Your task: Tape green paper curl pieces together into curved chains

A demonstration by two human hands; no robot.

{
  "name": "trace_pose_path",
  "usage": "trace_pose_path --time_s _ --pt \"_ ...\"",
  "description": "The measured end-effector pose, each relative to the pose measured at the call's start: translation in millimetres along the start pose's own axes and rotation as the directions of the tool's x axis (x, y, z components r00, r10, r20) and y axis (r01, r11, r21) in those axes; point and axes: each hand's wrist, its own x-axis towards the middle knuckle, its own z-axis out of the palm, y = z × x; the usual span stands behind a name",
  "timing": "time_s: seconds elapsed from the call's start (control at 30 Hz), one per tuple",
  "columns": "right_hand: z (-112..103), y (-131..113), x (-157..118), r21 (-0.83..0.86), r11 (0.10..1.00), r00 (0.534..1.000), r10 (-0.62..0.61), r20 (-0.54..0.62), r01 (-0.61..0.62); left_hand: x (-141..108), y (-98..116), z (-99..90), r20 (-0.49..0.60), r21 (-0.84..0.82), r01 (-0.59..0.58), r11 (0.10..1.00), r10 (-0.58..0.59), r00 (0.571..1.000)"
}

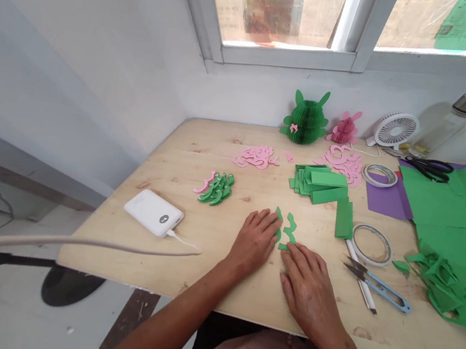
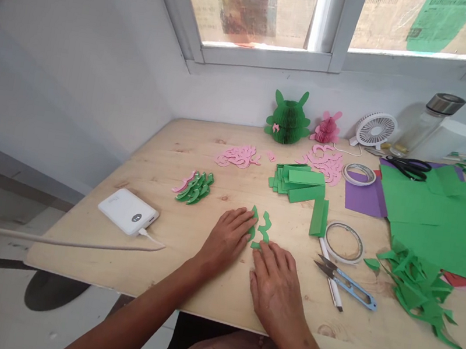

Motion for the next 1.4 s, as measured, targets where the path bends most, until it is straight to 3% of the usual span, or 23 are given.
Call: trace_pose_path --time_s 0.8,1.23,1.4 --pt "4.8 1.1 -2.7 -0.034 0.999 0.999 -0.023 -0.027 0.022 -1.5 0.8 4.5 -0.041 0.023 0.005 1.000 -0.004 0.999" --pt "5.0 1.2 -3.0 -0.030 0.999 0.999 -0.026 -0.025 0.025 -2.5 0.4 2.4 -0.046 -0.018 0.014 1.000 -0.015 0.999" --pt "3.5 0.4 -2.4 -0.031 0.999 1.000 -0.019 -0.020 0.019 -2.9 -1.1 0.3 -0.076 -0.111 0.030 0.993 -0.038 0.996"
